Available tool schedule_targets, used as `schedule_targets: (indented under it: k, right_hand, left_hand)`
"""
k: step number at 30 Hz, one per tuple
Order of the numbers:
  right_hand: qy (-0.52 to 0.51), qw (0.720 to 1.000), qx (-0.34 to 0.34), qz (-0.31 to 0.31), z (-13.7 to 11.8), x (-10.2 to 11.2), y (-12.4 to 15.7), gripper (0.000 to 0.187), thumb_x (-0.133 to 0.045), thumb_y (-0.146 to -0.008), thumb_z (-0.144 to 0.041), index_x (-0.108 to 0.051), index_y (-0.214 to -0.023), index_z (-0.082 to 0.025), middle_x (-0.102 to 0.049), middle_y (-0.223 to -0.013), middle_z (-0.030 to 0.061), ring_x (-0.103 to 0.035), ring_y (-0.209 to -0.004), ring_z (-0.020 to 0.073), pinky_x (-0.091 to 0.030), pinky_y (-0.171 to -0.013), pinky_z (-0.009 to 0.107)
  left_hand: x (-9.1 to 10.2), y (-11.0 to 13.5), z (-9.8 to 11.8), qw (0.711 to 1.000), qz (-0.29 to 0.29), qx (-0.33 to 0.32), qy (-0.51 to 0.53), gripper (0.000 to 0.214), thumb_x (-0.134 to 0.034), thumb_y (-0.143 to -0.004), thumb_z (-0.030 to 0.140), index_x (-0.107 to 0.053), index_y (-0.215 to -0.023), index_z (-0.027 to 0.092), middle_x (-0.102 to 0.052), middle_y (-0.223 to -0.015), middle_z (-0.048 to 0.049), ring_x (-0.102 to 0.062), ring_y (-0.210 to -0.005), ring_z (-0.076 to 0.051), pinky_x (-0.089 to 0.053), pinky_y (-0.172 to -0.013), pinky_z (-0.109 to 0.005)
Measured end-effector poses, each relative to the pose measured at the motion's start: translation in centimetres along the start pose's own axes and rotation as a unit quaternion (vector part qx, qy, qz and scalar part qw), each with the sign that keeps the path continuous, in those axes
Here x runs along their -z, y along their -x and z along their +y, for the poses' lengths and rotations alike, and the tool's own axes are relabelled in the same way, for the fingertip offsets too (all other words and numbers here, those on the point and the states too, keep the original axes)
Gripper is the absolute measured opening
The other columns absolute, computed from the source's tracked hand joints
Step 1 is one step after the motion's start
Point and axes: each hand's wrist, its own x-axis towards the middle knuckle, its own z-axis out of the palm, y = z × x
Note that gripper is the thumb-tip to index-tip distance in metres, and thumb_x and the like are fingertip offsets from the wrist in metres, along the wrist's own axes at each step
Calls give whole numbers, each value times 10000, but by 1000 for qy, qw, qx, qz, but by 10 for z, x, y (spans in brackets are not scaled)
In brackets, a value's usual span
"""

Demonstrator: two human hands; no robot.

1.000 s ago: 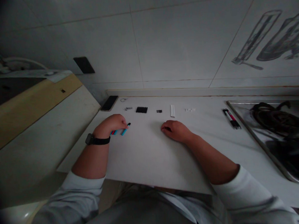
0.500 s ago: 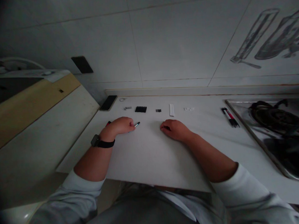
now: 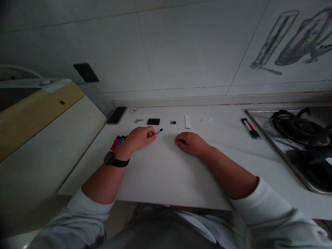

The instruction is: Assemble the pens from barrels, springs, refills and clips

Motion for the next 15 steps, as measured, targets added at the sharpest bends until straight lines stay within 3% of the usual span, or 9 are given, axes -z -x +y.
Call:
schedule_targets:
  k: [7, 9, 12, 15]
  right_hand:
    - [-39, 997, -29, 62, -9, -1, 2, 467, -644, -944, -349, -569, -1387, -220, -715, -1062, 90, -667, -840, 205, -517, -759, 321]
    - [-48, 996, -20, 75, -14, 0, 2, 435, -653, -936, -324, -587, -1354, -225, -703, -1124, 96, -671, -828, 190, -525, -757, 316]
    - [-35, 996, 12, 84, -21, 2, 1, 239, -622, -948, -279, -674, -1170, -208, -709, -1061, 88, -671, -847, 189, -518, -791, 317]
    - [-35, 996, 16, 77, -23, 3, 0, 165, -597, -957, -257, -705, -1068, -201, -720, -960, 71, -667, -835, 187, -505, -782, 304]
  left_hand:
    - [-14, -1, 11, 997, 18, -80, 10, 102, -677, -924, 307, -706, -967, 219, -738, -865, -36, -656, -759, -190, -452, -686, -305]
    - [-20, -1, 17, 992, 26, -120, -2, 95, -686, -920, 291, -708, -973, 215, -732, -890, -44, -662, -824, -208, -476, -744, -324]
    - [-25, -1, 26, 985, 45, -168, 10, 81, -694, -919, 269, -708, -973, 209, -729, -937, -56, -661, -909, -221, -495, -831, -350]
    - [-29, -1, 31, 982, 61, -164, 73, 83, -711, -916, 263, -714, -976, 207, -735, -938, -50, -660, -890, -202, -508, -836, -344]
